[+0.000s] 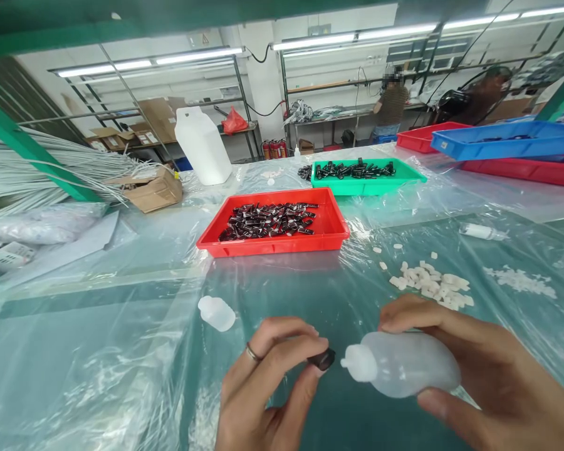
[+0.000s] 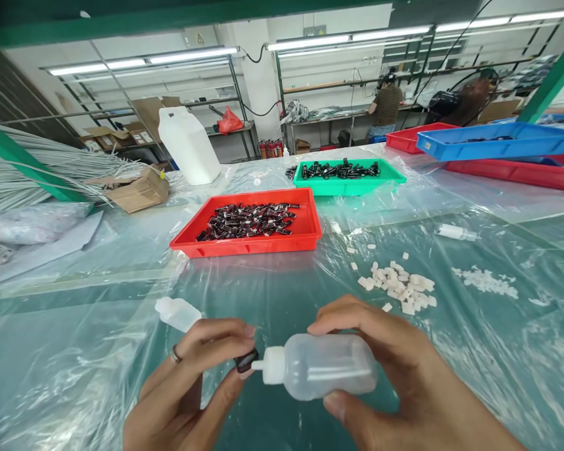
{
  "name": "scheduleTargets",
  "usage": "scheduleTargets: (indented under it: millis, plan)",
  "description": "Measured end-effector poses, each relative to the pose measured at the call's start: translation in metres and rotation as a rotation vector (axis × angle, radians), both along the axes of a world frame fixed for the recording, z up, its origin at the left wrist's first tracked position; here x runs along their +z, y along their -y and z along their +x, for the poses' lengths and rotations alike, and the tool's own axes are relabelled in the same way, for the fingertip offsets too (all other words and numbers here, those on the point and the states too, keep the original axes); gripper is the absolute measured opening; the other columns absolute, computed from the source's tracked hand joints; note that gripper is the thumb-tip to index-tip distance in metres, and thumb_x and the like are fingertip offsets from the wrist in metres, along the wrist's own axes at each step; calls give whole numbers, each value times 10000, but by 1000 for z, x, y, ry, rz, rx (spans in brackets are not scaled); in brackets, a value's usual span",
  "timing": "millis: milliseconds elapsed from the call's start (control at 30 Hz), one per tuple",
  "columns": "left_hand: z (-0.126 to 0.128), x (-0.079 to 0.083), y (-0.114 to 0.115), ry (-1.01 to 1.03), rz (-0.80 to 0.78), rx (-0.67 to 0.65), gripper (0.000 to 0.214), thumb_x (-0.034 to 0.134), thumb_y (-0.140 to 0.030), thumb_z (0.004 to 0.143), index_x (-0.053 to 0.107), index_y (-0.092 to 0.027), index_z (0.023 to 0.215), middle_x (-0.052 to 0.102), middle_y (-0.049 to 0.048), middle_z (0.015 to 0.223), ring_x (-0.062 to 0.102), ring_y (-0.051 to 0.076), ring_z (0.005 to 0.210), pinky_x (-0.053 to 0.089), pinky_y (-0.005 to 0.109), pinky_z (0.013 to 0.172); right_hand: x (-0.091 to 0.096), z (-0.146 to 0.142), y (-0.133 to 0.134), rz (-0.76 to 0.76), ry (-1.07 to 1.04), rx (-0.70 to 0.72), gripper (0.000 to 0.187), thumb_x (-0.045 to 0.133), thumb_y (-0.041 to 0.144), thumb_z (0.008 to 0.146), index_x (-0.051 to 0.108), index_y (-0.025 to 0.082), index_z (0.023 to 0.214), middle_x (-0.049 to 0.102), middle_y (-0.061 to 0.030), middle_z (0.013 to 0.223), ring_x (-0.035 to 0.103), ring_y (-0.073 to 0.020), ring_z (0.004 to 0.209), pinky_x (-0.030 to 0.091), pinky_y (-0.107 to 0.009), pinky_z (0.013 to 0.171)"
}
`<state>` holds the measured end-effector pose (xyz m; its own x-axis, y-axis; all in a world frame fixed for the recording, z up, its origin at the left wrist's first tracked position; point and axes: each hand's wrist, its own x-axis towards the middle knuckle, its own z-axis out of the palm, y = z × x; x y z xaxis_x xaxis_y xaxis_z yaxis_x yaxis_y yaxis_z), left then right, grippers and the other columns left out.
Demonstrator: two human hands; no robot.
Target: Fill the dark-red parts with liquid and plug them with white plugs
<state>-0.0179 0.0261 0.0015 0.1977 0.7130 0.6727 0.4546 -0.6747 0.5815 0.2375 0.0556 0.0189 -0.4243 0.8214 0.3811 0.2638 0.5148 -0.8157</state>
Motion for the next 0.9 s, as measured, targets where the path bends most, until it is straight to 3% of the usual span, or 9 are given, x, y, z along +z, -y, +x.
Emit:
scheduleTargets:
  millis: [267, 433, 667, 900]
  plan:
    - [2, -2, 1, 13, 2, 11, 355, 579, 56, 936, 671, -204, 1159, 629, 57, 1105, 688, 149, 975, 564, 229, 804, -16, 5, 12, -36, 13, -33, 376, 759, 317, 921, 604, 358, 1260, 641, -34, 1180, 676, -190, 971, 601, -228, 802]
    - [2, -2, -1, -8, 1, 9, 364, 612, 70, 914, 692, -195, 1150, 621, 57, 1104, 665, 150, 959, 558, 239, 764, -15, -7, 9, -70, -89, -164, 436, 868, 426, 778, 721, 324, 1176, 702, -71, 1024, 702, -295, 956, 643, -333, 732]
    - [4, -2, 0, -41, -24, 28, 350, 636, 60, 918, 713, -198, 1143, 611, 47, 1119, 629, 148, 974, 547, 247, 757, -11, -17, 2, -99, -179, -169, 481, 911, 460, 689, 767, 378, 1140, 719, -66, 971, 707, -352, 1009, 668, -404, 745]
    - [8, -3, 1, -42, -56, 59, 354, 638, 57, 923, 720, -217, 1132, 599, 37, 1140, 615, 152, 993, 529, 251, 740, -22, 8, 11, -13, -68, -85, 571, 903, 442, 752, 689, 463, 1281, 688, -44, 1222, 697, -348, 1113, 696, -391, 783]
